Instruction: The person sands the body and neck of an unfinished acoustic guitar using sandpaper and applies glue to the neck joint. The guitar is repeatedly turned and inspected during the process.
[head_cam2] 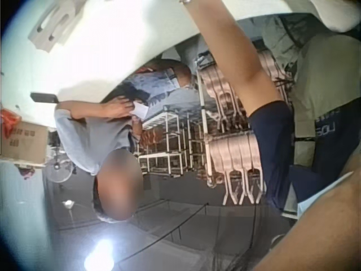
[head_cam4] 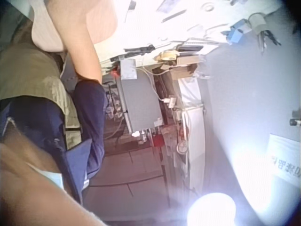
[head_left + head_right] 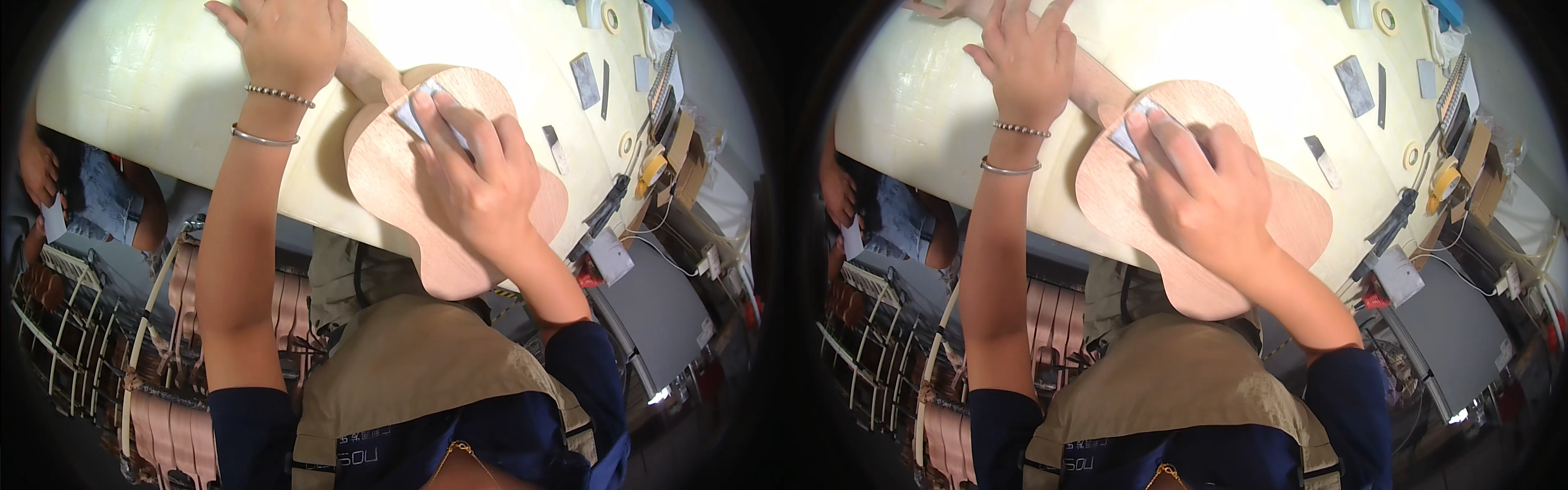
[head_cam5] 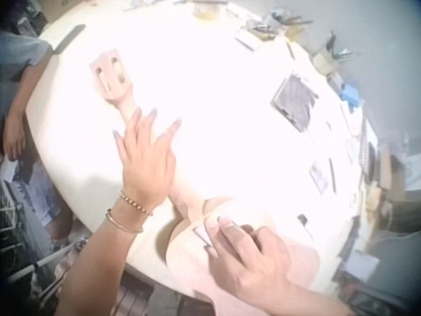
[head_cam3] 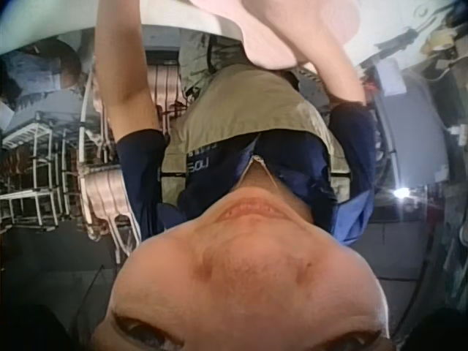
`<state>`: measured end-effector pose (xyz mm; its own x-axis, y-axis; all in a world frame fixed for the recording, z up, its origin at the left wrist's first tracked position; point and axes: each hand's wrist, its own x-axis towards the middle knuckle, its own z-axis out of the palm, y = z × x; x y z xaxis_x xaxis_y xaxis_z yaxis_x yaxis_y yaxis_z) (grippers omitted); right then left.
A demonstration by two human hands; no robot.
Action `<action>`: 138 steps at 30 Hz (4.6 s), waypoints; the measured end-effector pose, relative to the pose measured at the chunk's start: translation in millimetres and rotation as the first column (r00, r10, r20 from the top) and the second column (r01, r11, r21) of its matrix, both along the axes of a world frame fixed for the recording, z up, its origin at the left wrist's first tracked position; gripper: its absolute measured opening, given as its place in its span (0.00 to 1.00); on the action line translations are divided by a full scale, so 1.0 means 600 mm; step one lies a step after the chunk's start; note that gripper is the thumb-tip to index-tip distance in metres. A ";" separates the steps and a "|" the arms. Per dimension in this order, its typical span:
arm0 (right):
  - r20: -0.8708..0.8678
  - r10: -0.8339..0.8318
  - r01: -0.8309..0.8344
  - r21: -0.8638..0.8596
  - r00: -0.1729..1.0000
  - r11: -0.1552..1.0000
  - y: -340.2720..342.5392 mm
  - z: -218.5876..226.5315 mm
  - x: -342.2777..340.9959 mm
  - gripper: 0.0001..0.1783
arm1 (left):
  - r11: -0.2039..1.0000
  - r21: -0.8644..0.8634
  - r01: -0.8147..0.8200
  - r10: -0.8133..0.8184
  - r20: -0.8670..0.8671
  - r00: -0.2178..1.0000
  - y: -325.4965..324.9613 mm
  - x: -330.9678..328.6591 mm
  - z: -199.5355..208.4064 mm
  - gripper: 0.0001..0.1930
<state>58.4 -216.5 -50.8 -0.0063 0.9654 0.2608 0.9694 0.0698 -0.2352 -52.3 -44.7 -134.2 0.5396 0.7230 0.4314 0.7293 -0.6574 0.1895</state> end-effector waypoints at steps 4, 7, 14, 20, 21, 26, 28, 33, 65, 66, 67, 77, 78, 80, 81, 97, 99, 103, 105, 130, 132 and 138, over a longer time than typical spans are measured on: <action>0.031 -0.039 0.041 -0.046 0.999 0.998 -0.032 0.004 0.003 0.24 | 0.997 -0.070 -0.018 0.017 -0.015 1.000 -0.004 0.002 0.009 0.23; 0.043 -0.028 0.027 0.023 0.999 0.999 0.012 -0.003 -0.005 0.24 | 0.999 -0.049 -0.024 0.022 -0.035 0.999 -0.013 0.001 0.003 0.22; 0.044 -0.057 0.056 0.023 0.997 0.998 -0.005 -0.009 -0.005 0.24 | 0.995 -0.087 -0.056 0.049 -0.080 0.996 -0.005 0.008 0.012 0.22; 0.042 -0.066 0.068 -0.046 0.997 0.997 -0.040 0.004 0.001 0.27 | 0.995 -0.079 -0.059 0.053 -0.074 0.996 -0.009 0.006 0.015 0.22; 0.076 -0.060 0.059 0.016 0.995 0.998 -0.025 -0.003 -0.003 0.26 | 0.996 -0.078 -0.049 0.044 -0.069 0.997 -0.011 0.006 0.014 0.22; 0.043 -0.073 0.074 -0.016 0.996 0.997 -0.021 -0.004 -0.005 0.25 | 0.994 -0.086 -0.066 0.059 -0.075 0.995 -0.009 0.004 0.013 0.22; 0.043 -0.098 0.100 -0.064 0.994 0.993 -0.049 -0.003 -0.002 0.25 | 0.993 -0.090 -0.080 0.074 -0.068 0.995 -0.007 0.007 0.014 0.22; 0.054 -0.066 0.066 0.001 0.996 0.998 -0.003 -0.012 -0.003 0.25 | 0.994 -0.080 -0.074 0.068 -0.082 0.994 -0.008 0.007 0.011 0.21; 0.032 -0.079 0.080 -0.026 0.996 0.996 -0.006 -0.010 -0.007 0.24 | 0.991 -0.094 -0.099 0.090 -0.104 0.991 -0.010 0.011 0.005 0.21; 0.033 -0.074 0.076 -0.049 0.997 0.996 -0.025 -0.006 -0.004 0.24 | 0.988 -0.107 -0.110 0.098 -0.113 0.989 -0.009 0.009 0.006 0.21; 0.033 -0.069 0.071 -0.072 0.997 0.995 -0.047 -0.005 0.000 0.24 | 0.991 -0.091 -0.101 0.091 -0.110 0.990 -0.007 0.007 0.007 0.21; -0.045 0.018 -0.021 -0.068 0.999 0.997 -0.039 -0.009 0.023 0.26 | 0.993 -0.089 -0.079 0.071 -0.082 0.994 -0.007 0.009 0.009 0.21; -0.058 0.016 -0.020 -0.062 0.998 0.998 -0.029 -0.012 0.022 0.26 | 0.993 -0.091 -0.073 0.065 -0.080 0.995 -0.006 0.010 0.009 0.21; -0.087 0.018 -0.022 -0.042 0.996 0.999 -0.012 -0.016 0.019 0.26 | 0.992 -0.095 -0.077 0.069 -0.084 0.994 -0.010 0.009 0.008 0.21; -0.060 0.011 -0.016 -0.076 0.998 0.997 -0.023 -0.005 0.018 0.25 | 0.992 -0.093 -0.082 0.074 -0.087 0.993 -0.009 0.007 0.007 0.21; -0.083 -0.001 -0.002 -0.039 0.997 0.999 -0.032 -0.007 0.015 0.25 | 0.994 -0.092 -0.067 0.061 -0.060 0.996 -0.005 0.008 0.004 0.21; -0.033 -0.023 0.022 -0.037 0.999 0.999 -0.045 -0.009 0.013 0.26 | 0.988 -0.146 -0.045 0.045 -0.008 0.999 -0.009 0.011 0.004 0.21; 0.002 -0.044 0.044 -0.038 0.999 0.998 -0.025 -0.010 0.008 0.26 | 0.991 -0.107 -0.086 0.078 -0.084 0.993 -0.011 0.013 0.010 0.22; 0.027 -0.075 0.078 -0.115 0.997 0.990 -0.045 0.000 0.005 0.25 | 0.992 -0.095 -0.080 0.074 -0.068 0.995 -0.008 0.008 0.008 0.22; -0.263 -0.755 0.746 -0.158 0.600 0.647 -0.354 -0.064 0.142 0.32 | 0.767 -0.304 -0.565 0.541 -0.168 0.824 0.036 0.011 -0.008 0.53; -0.563 -0.705 0.717 -0.261 0.432 0.647 -0.397 -0.086 0.024 0.33 | 0.765 -0.334 -0.550 0.556 -0.089 0.827 0.041 0.013 -0.004 0.49; -0.833 -0.316 0.664 -0.553 -0.454 0.504 -0.355 -0.083 -0.116 0.41 | 0.561 -0.642 0.523 0.656 0.730 0.192 -0.031 -0.004 0.132 0.41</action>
<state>-11.0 -429.6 -100.5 0.7985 0.2787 -0.5336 -0.5338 -0.0823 -0.8416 -54.6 -63.4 -55.3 0.1234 0.9774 -0.1718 -0.3613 0.2055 0.9095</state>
